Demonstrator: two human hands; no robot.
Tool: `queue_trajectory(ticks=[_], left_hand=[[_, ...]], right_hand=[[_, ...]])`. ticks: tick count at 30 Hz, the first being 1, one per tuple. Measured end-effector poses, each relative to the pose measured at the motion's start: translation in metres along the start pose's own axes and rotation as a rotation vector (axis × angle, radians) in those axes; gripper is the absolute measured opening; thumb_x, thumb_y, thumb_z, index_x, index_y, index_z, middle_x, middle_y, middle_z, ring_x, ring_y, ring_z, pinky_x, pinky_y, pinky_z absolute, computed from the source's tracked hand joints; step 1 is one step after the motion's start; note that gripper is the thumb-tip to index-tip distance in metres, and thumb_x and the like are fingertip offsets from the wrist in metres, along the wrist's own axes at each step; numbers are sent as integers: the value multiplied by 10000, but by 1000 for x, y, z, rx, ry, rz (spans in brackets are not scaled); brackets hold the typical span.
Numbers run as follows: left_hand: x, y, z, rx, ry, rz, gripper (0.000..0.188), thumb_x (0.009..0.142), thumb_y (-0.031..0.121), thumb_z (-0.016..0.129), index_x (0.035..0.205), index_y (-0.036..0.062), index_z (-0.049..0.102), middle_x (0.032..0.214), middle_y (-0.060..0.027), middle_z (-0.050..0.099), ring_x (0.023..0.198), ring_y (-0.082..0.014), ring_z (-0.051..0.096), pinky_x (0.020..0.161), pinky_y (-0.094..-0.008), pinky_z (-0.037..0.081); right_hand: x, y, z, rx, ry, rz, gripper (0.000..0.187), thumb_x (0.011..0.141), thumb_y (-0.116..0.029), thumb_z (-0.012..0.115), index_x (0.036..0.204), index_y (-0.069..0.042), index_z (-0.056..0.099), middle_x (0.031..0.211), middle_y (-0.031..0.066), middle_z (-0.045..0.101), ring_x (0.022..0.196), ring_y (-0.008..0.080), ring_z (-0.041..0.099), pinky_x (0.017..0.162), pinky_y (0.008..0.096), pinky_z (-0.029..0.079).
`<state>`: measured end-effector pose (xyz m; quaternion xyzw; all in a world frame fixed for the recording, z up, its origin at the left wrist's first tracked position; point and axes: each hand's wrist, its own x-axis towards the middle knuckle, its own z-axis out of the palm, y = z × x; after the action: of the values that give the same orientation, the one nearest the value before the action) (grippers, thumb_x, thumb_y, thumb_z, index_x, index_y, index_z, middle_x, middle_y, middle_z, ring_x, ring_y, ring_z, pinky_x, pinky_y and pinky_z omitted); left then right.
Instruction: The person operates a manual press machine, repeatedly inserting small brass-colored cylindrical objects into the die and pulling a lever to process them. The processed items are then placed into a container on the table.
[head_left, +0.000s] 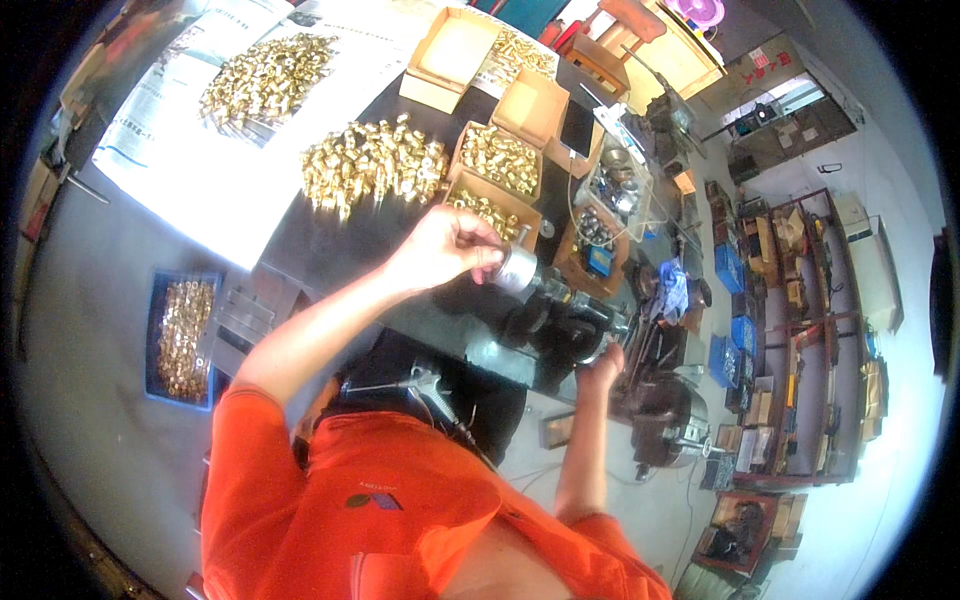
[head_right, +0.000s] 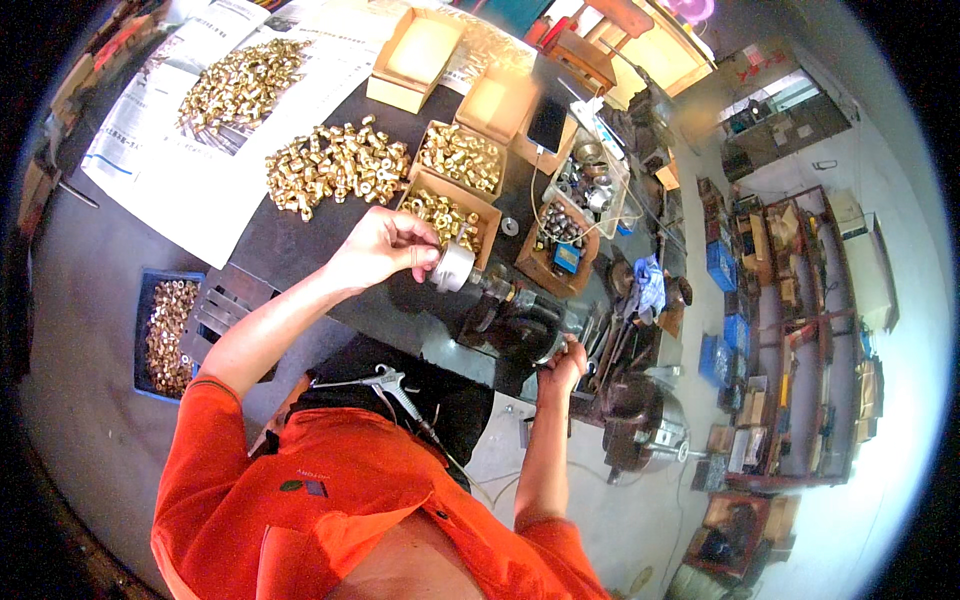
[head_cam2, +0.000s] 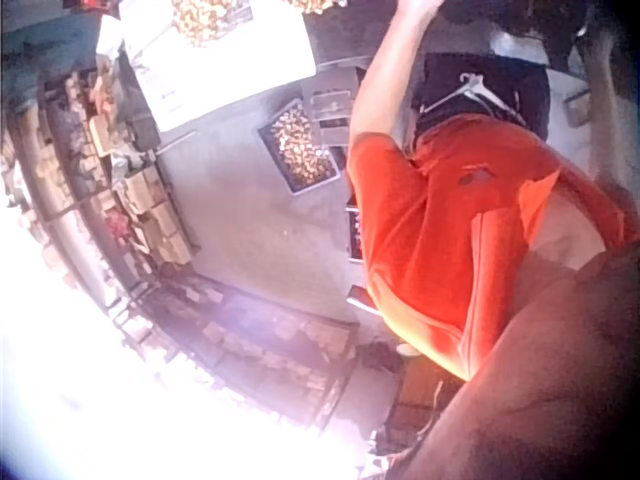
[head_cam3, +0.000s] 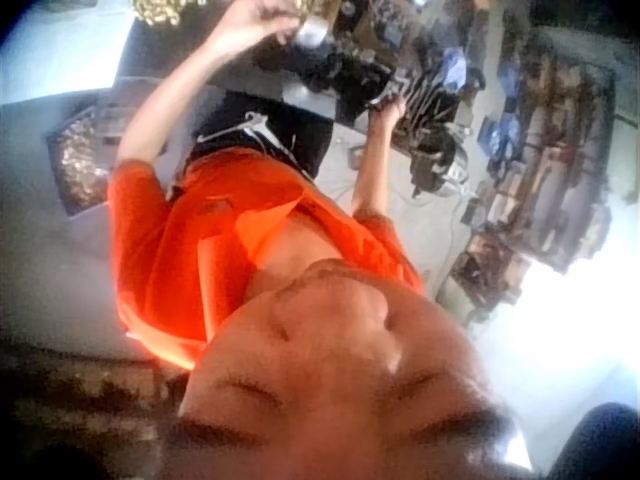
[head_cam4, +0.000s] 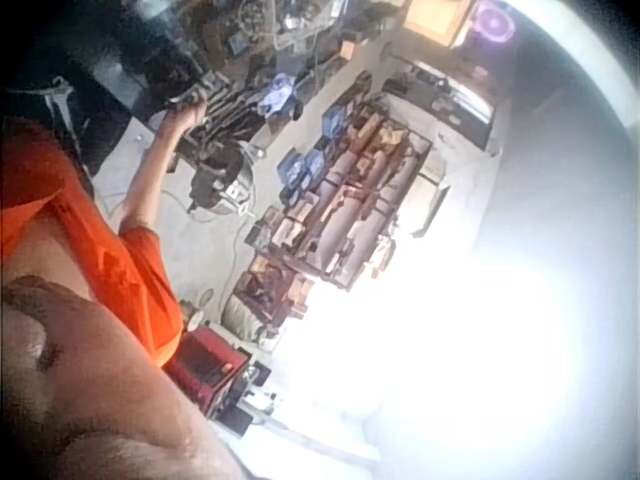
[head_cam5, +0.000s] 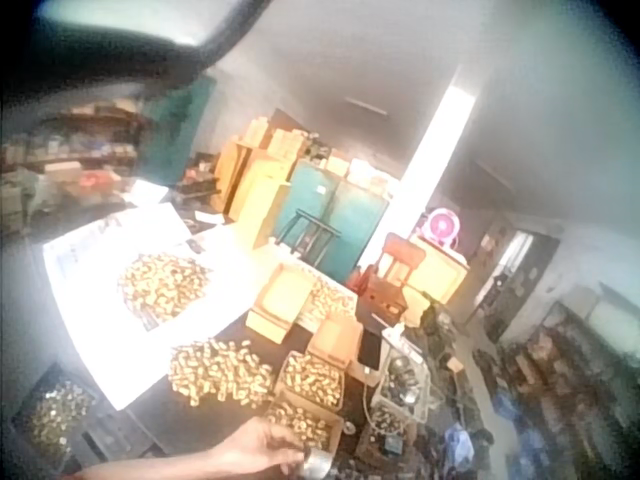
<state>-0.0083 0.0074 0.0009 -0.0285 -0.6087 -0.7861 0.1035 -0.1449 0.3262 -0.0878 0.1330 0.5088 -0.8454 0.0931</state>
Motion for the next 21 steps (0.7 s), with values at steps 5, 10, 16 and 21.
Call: queue_trajectory(ticks=[5,10,16,21], left_hand=[[-9,-3,2,145,32,81,32,748,-73,582,754,-46,568,685,-64,582,558,-113,569,530,-220,477],[-11,-13,5,152,49,83,184,779,-62,545,955,-30,497,751,-63,572,661,-111,572,588,-234,484],[-15,-19,3,294,56,190,251,814,-4,539,1059,-25,486,769,-58,563,665,-115,569,615,-246,483],[-14,-19,5,307,78,207,221,834,87,565,1015,-23,504,761,-46,552,656,-106,564,603,-244,478]], right_hand=[[31,4,5,91,-118,-14,243,804,-129,478,1011,-14,536,917,97,594,763,230,590,700,344,488],[87,-15,12,-301,-93,-194,167,764,-155,570,775,-5,642,700,8,571,658,151,535,609,290,431],[29,-18,41,-295,-54,-272,186,743,-147,562,841,-1,622,753,42,576,680,172,524,655,314,425],[10,2,8,2,5,-84,173,785,-156,538,909,-44,579,718,26,539,597,132,484,514,229,379]])
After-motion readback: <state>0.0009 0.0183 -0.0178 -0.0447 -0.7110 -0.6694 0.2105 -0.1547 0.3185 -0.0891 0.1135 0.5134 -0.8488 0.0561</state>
